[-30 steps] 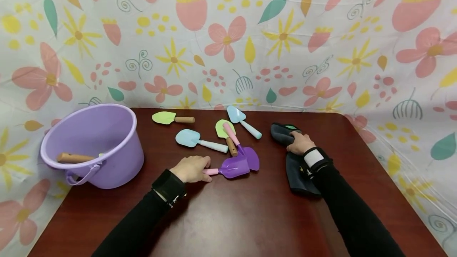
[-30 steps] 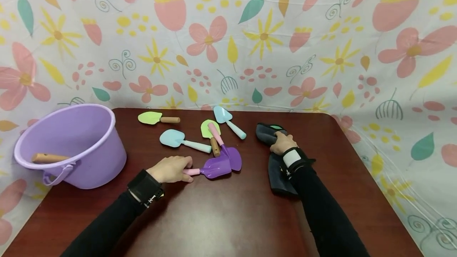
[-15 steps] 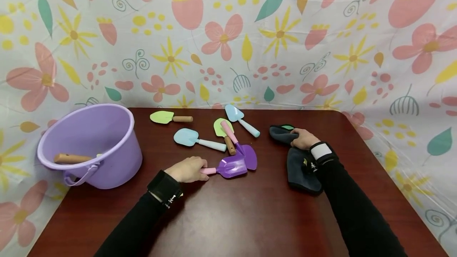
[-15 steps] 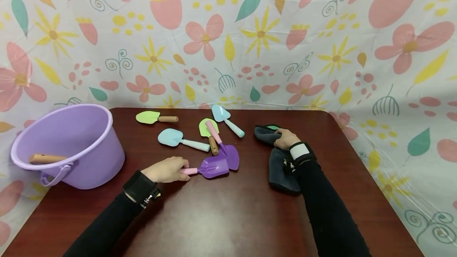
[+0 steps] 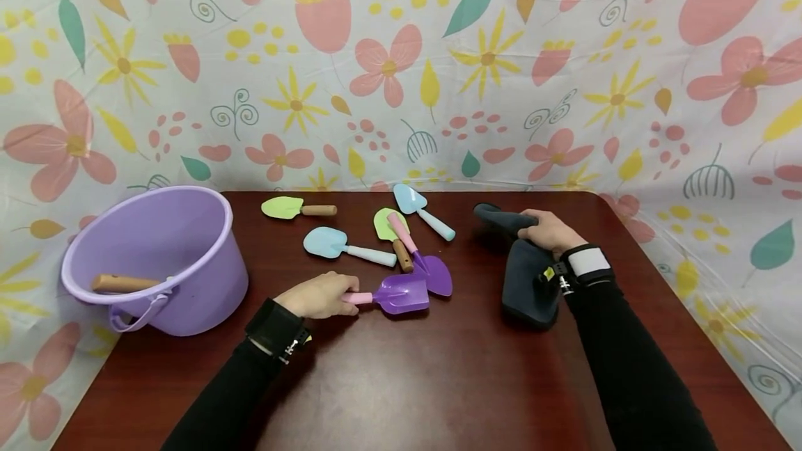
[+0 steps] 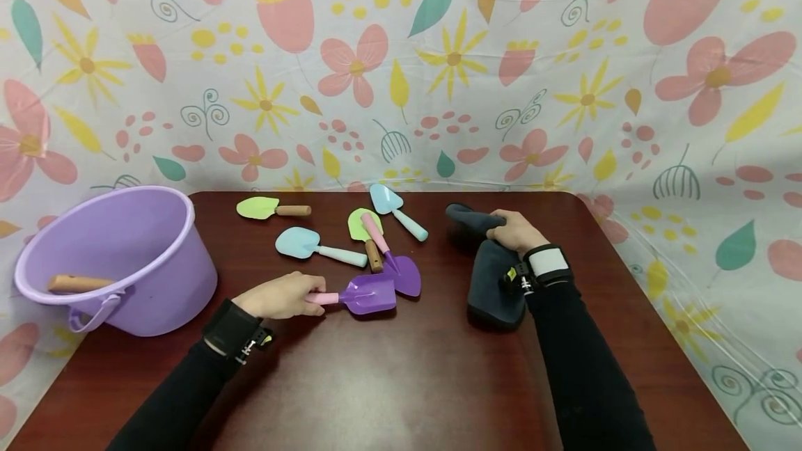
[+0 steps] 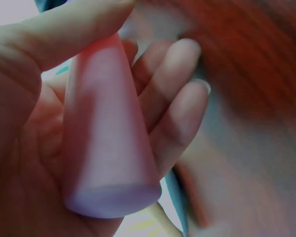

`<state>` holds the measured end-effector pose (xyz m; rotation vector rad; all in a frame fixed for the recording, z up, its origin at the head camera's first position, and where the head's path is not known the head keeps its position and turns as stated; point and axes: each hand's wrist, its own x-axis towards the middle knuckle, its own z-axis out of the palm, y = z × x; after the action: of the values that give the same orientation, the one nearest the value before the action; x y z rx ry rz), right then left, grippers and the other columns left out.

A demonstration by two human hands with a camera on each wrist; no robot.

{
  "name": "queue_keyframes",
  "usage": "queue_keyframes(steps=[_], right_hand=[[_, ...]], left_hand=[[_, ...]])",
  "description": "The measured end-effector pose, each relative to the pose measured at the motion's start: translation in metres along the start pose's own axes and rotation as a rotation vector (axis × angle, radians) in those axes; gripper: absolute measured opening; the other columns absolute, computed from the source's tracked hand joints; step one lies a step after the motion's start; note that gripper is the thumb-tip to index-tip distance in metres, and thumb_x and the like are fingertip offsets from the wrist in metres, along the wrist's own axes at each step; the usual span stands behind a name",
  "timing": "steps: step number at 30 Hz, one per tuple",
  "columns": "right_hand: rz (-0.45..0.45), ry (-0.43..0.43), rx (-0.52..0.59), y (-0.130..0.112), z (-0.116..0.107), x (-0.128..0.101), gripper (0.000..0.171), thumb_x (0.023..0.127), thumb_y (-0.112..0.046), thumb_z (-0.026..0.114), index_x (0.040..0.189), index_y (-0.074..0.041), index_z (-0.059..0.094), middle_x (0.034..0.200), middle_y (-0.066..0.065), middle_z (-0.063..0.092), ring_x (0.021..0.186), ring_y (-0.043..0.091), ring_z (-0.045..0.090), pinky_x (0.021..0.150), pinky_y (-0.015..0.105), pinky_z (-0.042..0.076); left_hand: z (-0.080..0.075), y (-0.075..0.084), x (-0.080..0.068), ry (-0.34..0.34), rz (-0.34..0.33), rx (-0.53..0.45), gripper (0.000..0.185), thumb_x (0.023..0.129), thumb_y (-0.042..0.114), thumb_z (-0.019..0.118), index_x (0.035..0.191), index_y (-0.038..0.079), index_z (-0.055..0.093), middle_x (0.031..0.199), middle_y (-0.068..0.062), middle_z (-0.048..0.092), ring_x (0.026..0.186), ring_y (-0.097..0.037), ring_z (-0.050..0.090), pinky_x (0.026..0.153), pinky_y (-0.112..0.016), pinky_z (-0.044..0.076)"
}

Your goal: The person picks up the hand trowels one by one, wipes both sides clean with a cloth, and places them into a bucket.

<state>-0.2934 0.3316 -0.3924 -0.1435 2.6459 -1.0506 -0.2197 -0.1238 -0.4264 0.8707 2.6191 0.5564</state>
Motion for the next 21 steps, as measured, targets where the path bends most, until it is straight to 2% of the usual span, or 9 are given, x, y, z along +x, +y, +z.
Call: queue_keyframes(steps=[3,6,9,12,15,17,21], right_hand=[[-0.001,0.038,0.065,-0.009,-0.006,-0.005,0.047,0.099,-0.014,0.051,0.142,0.001,0.039,0.135,0.032,0.037,0.109,0.04,0.043,0.081,0.042,0.041],[0.001,0.058,0.107,-0.021,-0.012,-0.012,0.056,0.101,-0.017,0.05,0.15,-0.001,0.029,0.145,0.033,0.028,0.119,0.044,0.038,0.088,0.047,0.038],[-0.01,0.07,0.144,-0.032,-0.015,-0.019,0.065,0.102,-0.02,0.049,0.156,-0.004,0.015,0.153,0.033,0.016,0.119,0.043,0.04,0.087,0.045,0.041],[-0.038,0.085,0.197,-0.044,-0.017,-0.027,0.069,0.103,-0.021,0.048,0.157,-0.008,0.007,0.156,0.031,0.01,0.105,0.037,0.05,0.076,0.039,0.046],[-0.085,0.112,0.266,-0.056,-0.014,-0.035,0.066,0.103,-0.02,0.048,0.158,-0.011,0.012,0.153,0.029,0.018,0.085,0.026,0.055,0.065,0.035,0.048],[-0.134,0.131,0.319,-0.064,-0.011,-0.04,0.059,0.103,-0.019,0.05,0.155,-0.01,0.023,0.144,0.028,0.03,0.073,0.022,0.055,0.06,0.035,0.049],[-0.237,0.161,0.386,-0.079,-0.002,-0.05,0.038,0.102,-0.015,0.053,0.138,-0.009,0.044,0.114,0.024,0.046,0.061,0.023,0.055,0.055,0.037,0.05]], left_hand=[[-0.005,0.0,-0.001,0.007,0.012,-0.007,0.015,0.088,0.02,0.075,0.091,0.016,0.061,0.071,0.008,0.054,0.064,-0.009,0.049,0.061,-0.028,0.041],[-0.012,-0.001,-0.001,0.025,0.01,-0.054,0.013,0.089,0.019,0.074,0.091,0.015,0.062,0.069,0.008,0.056,0.062,-0.009,0.05,0.06,-0.029,0.042],[-0.019,-0.002,-0.001,0.043,0.008,-0.127,0.011,0.09,0.017,0.072,0.091,0.013,0.062,0.071,0.004,0.059,0.063,-0.01,0.052,0.061,-0.03,0.043],[-0.026,-0.002,0.0,0.055,0.006,-0.205,0.011,0.091,0.014,0.07,0.092,0.011,0.06,0.074,-0.002,0.064,0.065,-0.015,0.059,0.061,-0.031,0.045],[-0.033,-0.002,0.001,0.079,-0.001,-0.265,0.011,0.092,0.014,0.07,0.094,0.01,0.059,0.079,-0.005,0.068,0.069,-0.02,0.065,0.062,-0.031,0.045],[-0.036,-0.001,0.003,0.121,-0.002,-0.292,0.013,0.092,0.015,0.07,0.095,0.009,0.058,0.081,-0.005,0.069,0.07,-0.023,0.068,0.061,-0.033,0.046],[-0.038,0.002,0.008,0.234,-0.005,-0.267,0.016,0.091,0.021,0.07,0.093,0.011,0.058,0.073,-0.001,0.067,0.061,-0.02,0.067,0.061,-0.033,0.047]])
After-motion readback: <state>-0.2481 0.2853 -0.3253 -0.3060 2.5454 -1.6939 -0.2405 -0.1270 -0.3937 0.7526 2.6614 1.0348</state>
